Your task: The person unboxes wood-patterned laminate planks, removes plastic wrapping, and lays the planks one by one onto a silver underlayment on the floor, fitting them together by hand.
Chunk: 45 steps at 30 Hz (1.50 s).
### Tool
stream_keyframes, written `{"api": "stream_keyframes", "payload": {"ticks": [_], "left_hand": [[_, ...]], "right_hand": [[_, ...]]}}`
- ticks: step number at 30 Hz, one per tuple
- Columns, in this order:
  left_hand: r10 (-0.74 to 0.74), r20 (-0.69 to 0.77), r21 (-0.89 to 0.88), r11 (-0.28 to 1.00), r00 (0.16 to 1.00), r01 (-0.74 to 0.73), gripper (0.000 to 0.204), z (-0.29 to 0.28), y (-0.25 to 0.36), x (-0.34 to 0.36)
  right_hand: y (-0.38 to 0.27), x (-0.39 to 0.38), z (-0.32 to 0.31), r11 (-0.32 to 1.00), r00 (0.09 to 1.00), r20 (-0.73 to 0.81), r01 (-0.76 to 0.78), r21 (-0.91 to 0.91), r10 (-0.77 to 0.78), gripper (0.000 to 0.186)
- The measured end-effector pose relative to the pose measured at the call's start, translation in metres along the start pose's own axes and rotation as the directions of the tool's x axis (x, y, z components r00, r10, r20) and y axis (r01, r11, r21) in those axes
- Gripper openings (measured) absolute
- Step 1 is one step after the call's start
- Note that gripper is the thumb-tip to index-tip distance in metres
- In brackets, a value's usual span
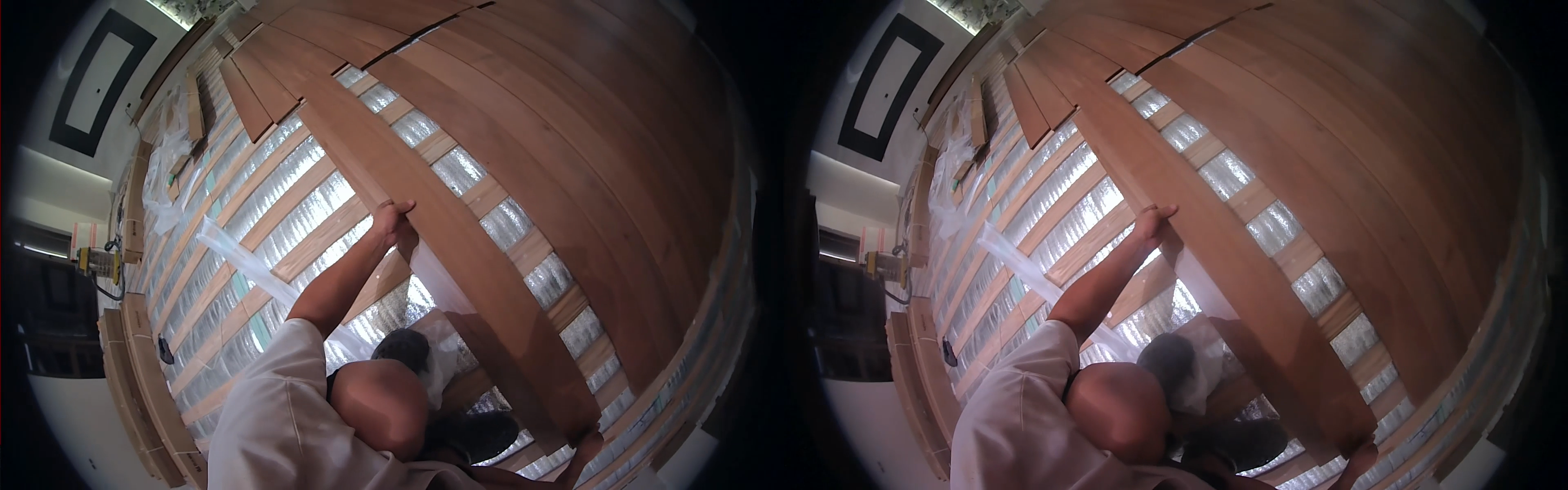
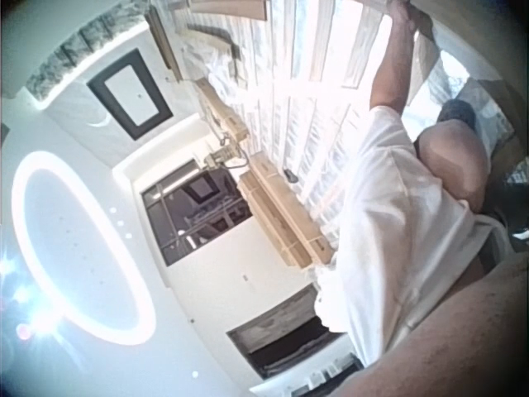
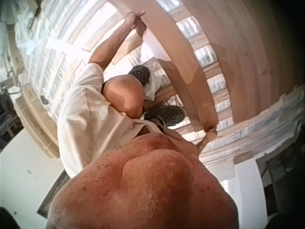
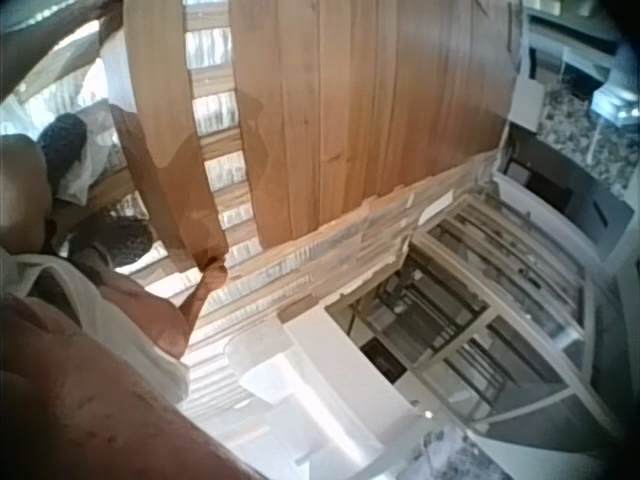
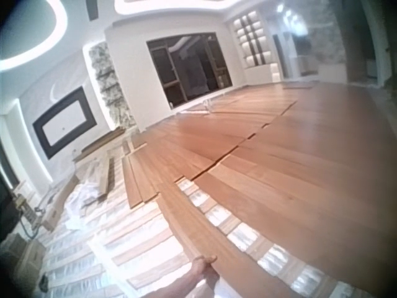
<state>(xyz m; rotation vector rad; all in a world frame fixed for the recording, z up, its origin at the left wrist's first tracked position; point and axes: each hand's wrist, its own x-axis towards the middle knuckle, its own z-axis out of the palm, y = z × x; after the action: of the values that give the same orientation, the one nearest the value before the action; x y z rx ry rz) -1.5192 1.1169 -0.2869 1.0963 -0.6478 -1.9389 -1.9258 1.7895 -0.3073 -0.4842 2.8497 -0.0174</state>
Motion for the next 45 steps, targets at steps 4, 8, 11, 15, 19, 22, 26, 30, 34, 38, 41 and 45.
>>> {"api": "stream_keyframes", "payload": {"ticks": [4, 8, 11, 15, 19, 22, 26, 30, 34, 38, 41, 45], "left_hand": [[-0.028, 0.016, -0.035, 0.999, 0.999, 0.029, 0.035, 0.007, -0.012, 0.049], [-0.122, 0.045, -0.004, 0.992, 0.992, 0.122, 0.039, 0.024, -0.024, 0.091], [-0.072, 0.054, 0.057, 0.996, 0.996, 0.069, 0.023, 0.04, -0.04, 0.126], [-0.498, 0.138, 0.459, 0.798, 0.856, 0.39, 0.031, 0.059, -0.061, 0.14], [-0.567, 0.149, 0.642, 0.678, 0.81, 0.357, 0.036, -0.019, 0.004, 0.132], [-0.453, 0.006, 0.839, 0.488, 0.892, 0.242, 0.039, 0.043, -0.018, 0.126], [-0.365, -0.051, 0.878, 0.427, 0.929, 0.217, 0.043, 0.028, -0.011, 0.135], [-0.14, -0.085, 0.959, 0.257, 0.987, 0.119, 0.047, 0.024, -0.006, 0.116], [0.476, 0.348, 0.937, -0.213, 0.807, -0.278, 0.039, -0.053, -0.005, 0.095], [0.626, 0.288, 0.952, -0.269, 0.725, -0.146, 0.046, -0.089, -0.034, 0.001], [0.536, 0.285, 0.958, -0.126, 0.795, -0.258, 0.05, -0.08, -0.05, -0.015], [0.604, 0.24, 0.968, -0.091, 0.76, -0.233, 0.062, -0.081, -0.055, -0.005]], "right_hand": [[0.012, 0.03, 0.016, 0.998, 0.988, -0.139, -0.066, 0.014, 0.067, 0.067], [0.0, 0.071, 0.029, 0.991, 0.95, -0.292, -0.127, -0.036, 0.112, 0.063], [0.045, 0.113, 0.053, 0.908, 0.954, -0.204, 0.123, -0.4, -0.219, 0.042], [0.083, 0.126, 0.066, 0.731, 0.957, -0.109, 0.131, -0.67, -0.27, 0.021], [-0.06, 0.129, 0.038, 0.928, 0.962, -0.228, 0.059, -0.368, -0.152, 0.023], [-0.007, 0.123, 0.044, 0.942, 0.97, -0.168, -0.216, -0.256, 0.176, 0.03], [-0.045, 0.116, 0.035, 0.956, 0.943, -0.226, -0.274, -0.108, 0.245, 0.033], [-0.046, 0.09, 0.017, 0.974, 0.953, -0.296, 0.008, 0.226, 0.061, 0.032], [0.015, 0.011, 0.047, 0.98, 0.899, -0.433, 0.016, 0.197, 0.072, 0.029], [0.002, -0.078, 0.053, 0.925, 0.923, -0.18, -0.293, 0.242, 0.339, 0.045], [-0.024, -0.087, 0.059, 0.886, 0.951, -0.11, -0.221, 0.408, 0.288, 0.045], [-0.036, -0.061, 0.055, 0.948, 0.957, -0.149, -0.207, 0.243, 0.248, 0.046]]}}
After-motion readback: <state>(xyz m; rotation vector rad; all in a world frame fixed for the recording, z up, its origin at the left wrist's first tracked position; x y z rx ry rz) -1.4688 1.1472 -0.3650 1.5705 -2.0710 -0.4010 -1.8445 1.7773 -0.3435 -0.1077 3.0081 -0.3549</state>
